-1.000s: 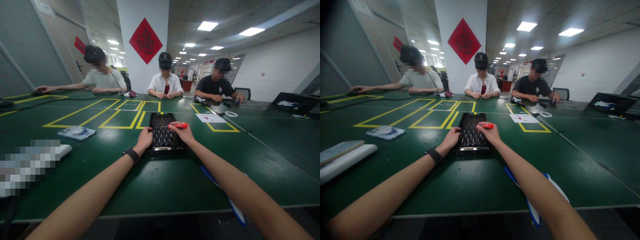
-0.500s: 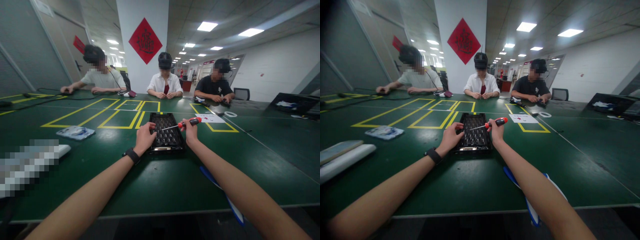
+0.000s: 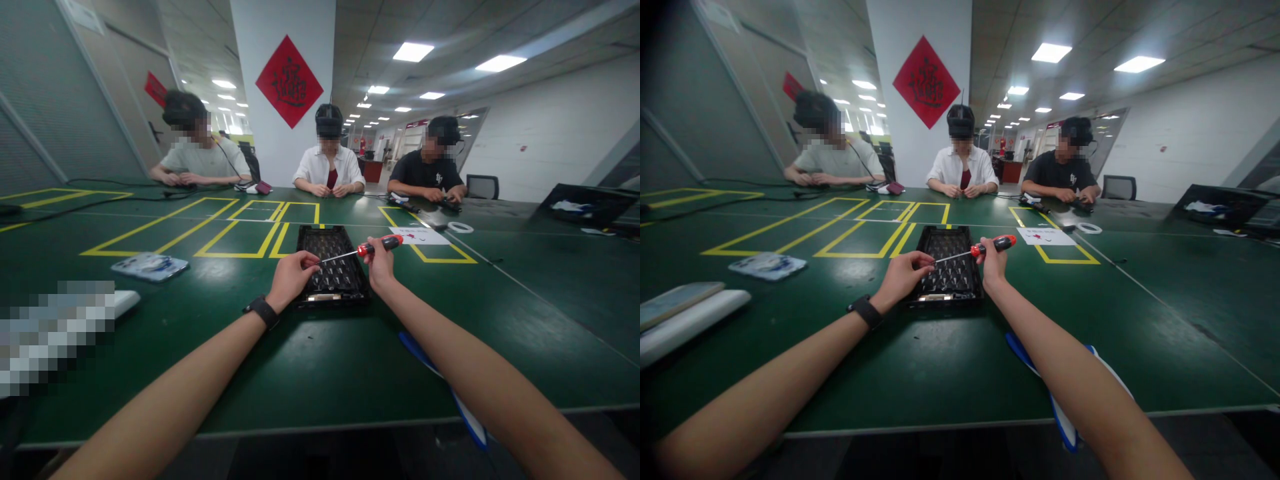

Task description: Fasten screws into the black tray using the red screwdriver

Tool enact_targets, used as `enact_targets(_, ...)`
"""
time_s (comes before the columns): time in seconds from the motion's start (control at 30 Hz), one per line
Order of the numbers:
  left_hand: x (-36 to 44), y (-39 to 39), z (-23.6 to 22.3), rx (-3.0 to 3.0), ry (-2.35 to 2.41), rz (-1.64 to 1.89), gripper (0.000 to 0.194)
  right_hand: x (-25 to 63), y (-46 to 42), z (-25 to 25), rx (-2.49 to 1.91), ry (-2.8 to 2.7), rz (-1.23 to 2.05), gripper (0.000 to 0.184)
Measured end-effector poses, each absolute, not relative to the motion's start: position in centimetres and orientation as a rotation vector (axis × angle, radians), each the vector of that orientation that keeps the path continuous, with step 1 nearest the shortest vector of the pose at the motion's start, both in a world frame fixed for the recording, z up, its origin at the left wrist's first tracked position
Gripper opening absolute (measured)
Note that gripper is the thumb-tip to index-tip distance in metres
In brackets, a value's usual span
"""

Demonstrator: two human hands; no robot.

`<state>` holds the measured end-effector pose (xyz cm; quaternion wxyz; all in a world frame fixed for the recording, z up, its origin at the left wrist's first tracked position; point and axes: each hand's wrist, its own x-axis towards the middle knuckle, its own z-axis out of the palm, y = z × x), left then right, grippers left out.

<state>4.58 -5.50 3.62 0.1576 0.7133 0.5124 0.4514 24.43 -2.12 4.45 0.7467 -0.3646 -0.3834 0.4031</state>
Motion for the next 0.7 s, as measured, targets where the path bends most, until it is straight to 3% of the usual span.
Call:
enact_targets(0.37, 4.5, -5.2, 3.3, 2.049, 1.371, 1.328, 0.018, 24.3, -2.4, 4.8, -0.806, -0.875, 0.866, 0.021)
enact_targets(0.7, 4.6, -5.4, 3.5, 2.210, 1.481, 1.263, 0.017, 24.1, -3.9, 6.2, -0.846, -1.164, 0.643, 0.026)
